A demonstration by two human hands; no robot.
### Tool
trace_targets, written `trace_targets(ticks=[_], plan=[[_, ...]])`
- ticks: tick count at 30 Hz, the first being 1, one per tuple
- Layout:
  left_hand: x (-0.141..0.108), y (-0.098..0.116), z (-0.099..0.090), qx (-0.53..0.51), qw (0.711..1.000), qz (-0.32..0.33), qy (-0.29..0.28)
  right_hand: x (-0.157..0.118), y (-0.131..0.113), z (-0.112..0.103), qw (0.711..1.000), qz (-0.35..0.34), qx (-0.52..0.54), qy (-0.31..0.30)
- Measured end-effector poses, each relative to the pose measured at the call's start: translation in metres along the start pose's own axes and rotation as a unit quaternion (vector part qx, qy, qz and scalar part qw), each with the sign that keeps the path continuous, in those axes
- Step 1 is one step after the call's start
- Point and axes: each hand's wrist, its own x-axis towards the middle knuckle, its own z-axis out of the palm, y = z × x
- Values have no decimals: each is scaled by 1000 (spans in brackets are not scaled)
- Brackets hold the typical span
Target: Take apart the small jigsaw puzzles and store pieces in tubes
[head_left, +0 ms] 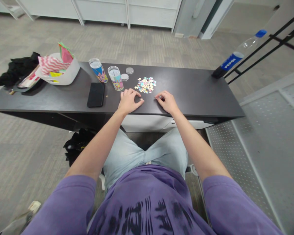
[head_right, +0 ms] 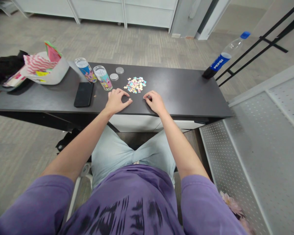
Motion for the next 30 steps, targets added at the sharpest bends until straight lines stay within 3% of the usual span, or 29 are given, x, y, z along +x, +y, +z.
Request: trace_targets(ticks=[7, 20, 30], plan=[[4, -6, 2, -9, 1000, -4, 0, -1, -1, -1, 999, 19, 27, 16], [10, -23, 9, -139, 989, 43, -17, 1, 8, 0, 989, 52, 131, 44], [9, -22, 9, -99, 995, 32, 7, 2, 11, 2, 985, 43, 161, 39]])
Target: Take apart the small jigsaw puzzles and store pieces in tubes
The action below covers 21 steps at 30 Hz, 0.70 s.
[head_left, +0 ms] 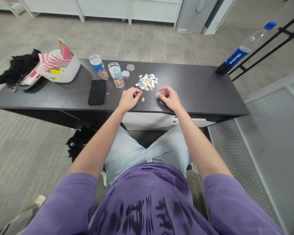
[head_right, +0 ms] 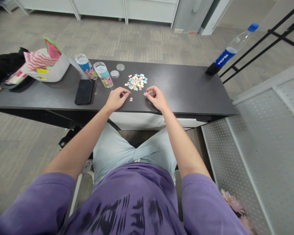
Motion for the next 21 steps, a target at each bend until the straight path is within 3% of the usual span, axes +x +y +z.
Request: trace_targets(ticks=[10, 21], plan=[[-2, 6, 0, 58, 998, -4, -16, 0, 4, 0, 1000, 7, 6, -7], [1, 5, 1, 50, 998, -25, 11, -1, 7, 0, 1000, 2, 10, -23]])
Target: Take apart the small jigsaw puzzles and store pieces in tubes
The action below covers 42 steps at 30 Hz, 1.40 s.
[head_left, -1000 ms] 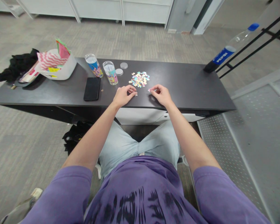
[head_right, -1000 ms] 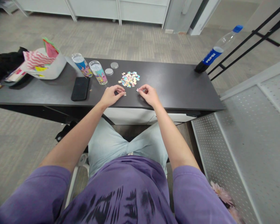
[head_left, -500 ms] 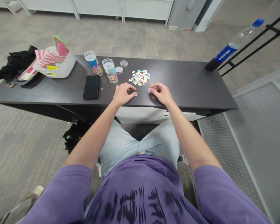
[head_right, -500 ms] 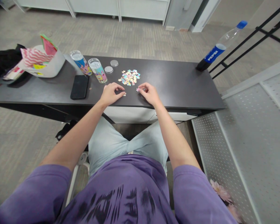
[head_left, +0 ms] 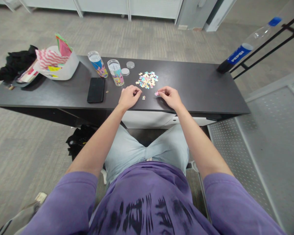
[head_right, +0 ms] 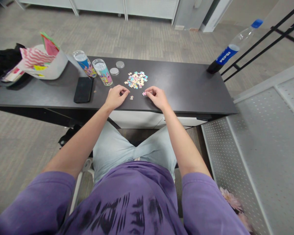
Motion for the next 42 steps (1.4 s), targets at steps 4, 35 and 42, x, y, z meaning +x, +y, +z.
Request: trace_targets(ticks=[4, 35, 42], plan=[[-2, 3, 0, 3, 1000, -3, 13, 3, 2, 0, 999, 0, -22, 23], [-3, 0, -1, 60, 998, -4, 21, 1, -10, 3, 982, -35, -183, 7], [-3, 0, 0, 64, 998, -3, 19, -12, -12, 4, 973, -67, -221, -7]])
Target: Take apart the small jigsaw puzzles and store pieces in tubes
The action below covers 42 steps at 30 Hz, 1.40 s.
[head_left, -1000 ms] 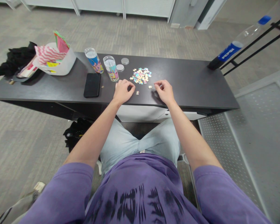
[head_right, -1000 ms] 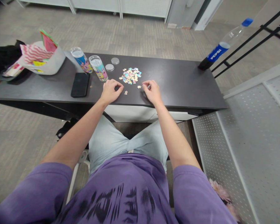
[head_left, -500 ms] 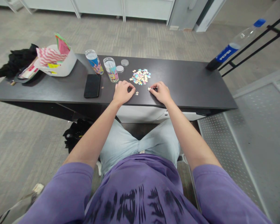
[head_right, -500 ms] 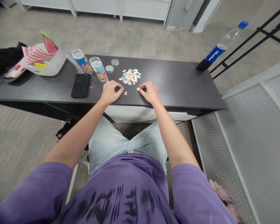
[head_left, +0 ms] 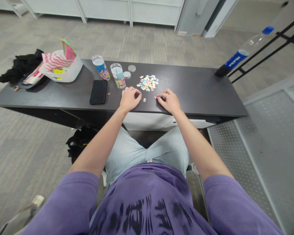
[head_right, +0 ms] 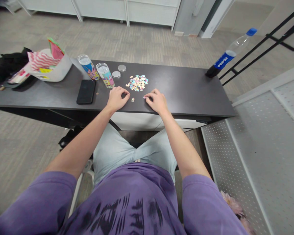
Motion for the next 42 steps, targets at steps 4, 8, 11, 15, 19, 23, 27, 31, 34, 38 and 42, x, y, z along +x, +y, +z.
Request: trace_targets(ticks=[4, 8, 11, 15, 19, 23, 27, 31, 34, 38, 42], plan=[[0, -1, 1, -5, 1000, 2, -1, -15, 13, -9, 999, 4, -39, 4], [1, -1, 3, -15, 1000, 1, 5, -19, 43, -32, 994, 59, -74, 49], [1, 0, 4, -30, 999, -1, 12, -16, 59, -46, 991, 83, -82, 71], [2, 2, 5, -47, 999, -7, 20, -9, 53, -39, 994, 56, -74, 53], [2, 3, 4, -46, 999, -11, 18, 8, 29, -10, 998, 4, -60, 3], [0, 4, 2, -41, 999, -15, 10, 26, 9, 10, 997, -21, -62, -36], [-1, 5, 0, -40, 999, -18, 8, 30, 3, 11, 996, -27, -72, -55], [-2, 5, -1, -44, 999, -17, 6, 23, 2, 5, 995, -38, -73, -63], [-1, 5, -2, -45, 999, -13, 3, 18, 0, 1, 995, -52, -61, -65], [-2, 6, -4, -46, 999, -9, 1, 15, -5, 0, 996, -38, -58, -62], [-7, 10, -6, -49, 999, 9, -9, 16, -10, 1, 995, -33, -76, -62]])
